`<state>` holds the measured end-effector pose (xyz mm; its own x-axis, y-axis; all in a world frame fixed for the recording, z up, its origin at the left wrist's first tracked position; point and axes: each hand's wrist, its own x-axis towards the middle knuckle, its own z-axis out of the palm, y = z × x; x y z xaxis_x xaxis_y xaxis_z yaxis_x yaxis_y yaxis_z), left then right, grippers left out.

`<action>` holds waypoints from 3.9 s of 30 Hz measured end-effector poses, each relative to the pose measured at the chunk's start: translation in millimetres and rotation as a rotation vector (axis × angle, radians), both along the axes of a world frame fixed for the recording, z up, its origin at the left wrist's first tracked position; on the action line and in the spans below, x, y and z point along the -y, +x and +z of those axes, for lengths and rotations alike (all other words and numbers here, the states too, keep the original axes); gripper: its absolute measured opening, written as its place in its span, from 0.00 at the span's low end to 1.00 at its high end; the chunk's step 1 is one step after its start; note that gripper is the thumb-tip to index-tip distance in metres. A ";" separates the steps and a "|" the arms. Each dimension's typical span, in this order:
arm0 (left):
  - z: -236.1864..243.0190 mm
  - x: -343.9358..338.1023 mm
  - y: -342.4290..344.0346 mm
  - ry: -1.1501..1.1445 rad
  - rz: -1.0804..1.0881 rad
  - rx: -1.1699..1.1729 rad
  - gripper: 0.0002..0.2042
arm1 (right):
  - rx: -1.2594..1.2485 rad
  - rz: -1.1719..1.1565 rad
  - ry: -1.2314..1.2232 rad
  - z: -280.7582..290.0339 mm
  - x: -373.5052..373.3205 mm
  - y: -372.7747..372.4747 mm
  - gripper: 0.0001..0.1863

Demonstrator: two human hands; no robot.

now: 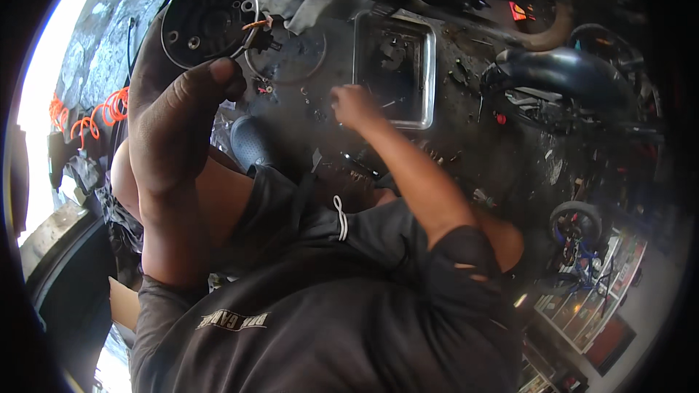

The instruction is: The person assembles a motorcycle starter motor by hand, inserting carbon brushes and connecting wires inside the motor housing while seated on the floor.

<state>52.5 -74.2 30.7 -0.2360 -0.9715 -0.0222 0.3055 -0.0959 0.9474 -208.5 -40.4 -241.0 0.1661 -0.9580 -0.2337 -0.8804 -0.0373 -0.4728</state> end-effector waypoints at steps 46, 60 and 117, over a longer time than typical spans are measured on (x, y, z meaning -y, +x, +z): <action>-39.0 -37.7 -64.6 0.147 -0.401 -0.138 0.35 | 0.218 0.268 -0.748 298.7 -37.8 18.6 0.19; -49.2 -51.6 -79.7 0.042 -0.349 -0.058 0.36 | 0.109 0.168 -0.596 299.5 -53.3 19.9 0.12; -30.8 -41.3 -60.4 0.297 -0.460 -0.290 0.36 | 0.021 -0.392 -0.374 250.5 -63.5 -82.6 0.14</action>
